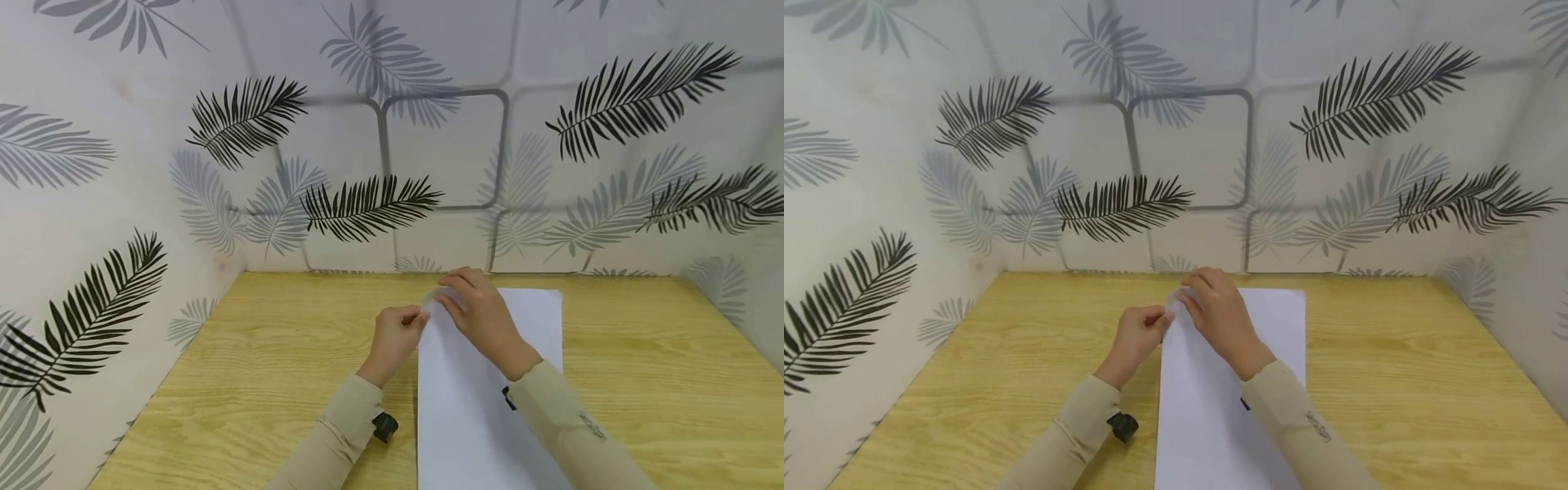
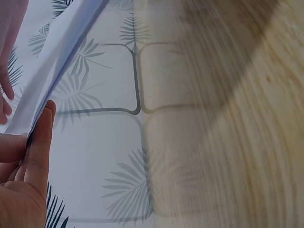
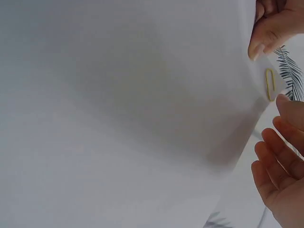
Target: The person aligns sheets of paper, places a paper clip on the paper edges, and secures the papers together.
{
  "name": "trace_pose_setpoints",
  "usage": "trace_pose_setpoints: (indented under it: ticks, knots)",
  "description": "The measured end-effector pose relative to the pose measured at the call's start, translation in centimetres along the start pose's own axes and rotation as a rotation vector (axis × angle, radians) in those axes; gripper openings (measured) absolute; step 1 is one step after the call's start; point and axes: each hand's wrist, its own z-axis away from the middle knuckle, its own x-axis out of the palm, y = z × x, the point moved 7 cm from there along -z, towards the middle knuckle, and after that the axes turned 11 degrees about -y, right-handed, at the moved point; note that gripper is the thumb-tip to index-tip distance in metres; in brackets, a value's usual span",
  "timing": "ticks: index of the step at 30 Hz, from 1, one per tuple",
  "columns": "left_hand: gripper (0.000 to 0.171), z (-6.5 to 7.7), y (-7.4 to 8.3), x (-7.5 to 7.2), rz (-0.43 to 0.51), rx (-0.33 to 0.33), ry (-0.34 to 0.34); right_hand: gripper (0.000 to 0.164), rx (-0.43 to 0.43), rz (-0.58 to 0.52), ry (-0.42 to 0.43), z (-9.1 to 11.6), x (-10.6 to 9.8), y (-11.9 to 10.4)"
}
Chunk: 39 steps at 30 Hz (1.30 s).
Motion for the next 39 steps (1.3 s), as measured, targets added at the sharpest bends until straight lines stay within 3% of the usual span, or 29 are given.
trace_pose_setpoints:
  ticks: [5, 9, 12, 15, 20, 24, 27, 30, 34, 39]
  knots:
    - [0.015, 0.2, -0.3, -0.6, 0.033, 0.007, 0.023, 0.027, 0.130, -0.001, 0.083, 1.3, -2.3, 1.9]
    - [0.020, 0.4, -0.6, -0.9, 0.059, -0.002, 0.001, 0.031, 0.247, 0.006, 0.182, 3.0, -4.6, 3.8]
    - [0.022, 0.5, -1.1, -1.1, 0.084, -0.031, -0.017, 0.037, 0.373, -0.026, 0.188, 4.4, -5.9, 5.3]
    - [0.018, 0.5, -1.6, -1.4, 0.136, -0.085, -0.014, 0.047, 0.516, -0.109, 0.102, 5.9, -6.2, 6.9]
    - [0.023, 0.6, -2.0, -1.6, 0.210, -0.130, -0.015, 0.071, 0.712, -0.303, -0.157, 8.6, -5.2, 9.0]
    - [0.024, 0.6, -1.8, -1.8, 0.229, -0.139, -0.014, 0.085, 0.855, -0.496, -0.369, 11.0, -3.7, 9.6]
    - [0.022, 0.7, -1.7, -2.0, 0.234, -0.149, -0.008, 0.086, 0.911, -0.608, -0.475, 12.5, -2.6, 9.2]
    - [0.021, 0.6, -1.6, -2.1, 0.248, -0.155, -0.006, 0.076, 0.905, -0.713, -0.505, 13.6, -1.8, 8.5]
    - [0.019, 0.5, -1.5, -2.4, 0.253, -0.150, 0.005, 0.063, 0.886, -0.842, -0.483, 14.7, -0.9, 7.6]
    - [0.020, 0.6, -1.7, -2.7, 0.251, -0.159, 0.027, 0.058, 0.889, -0.891, -0.450, 15.8, -0.4, 6.7]
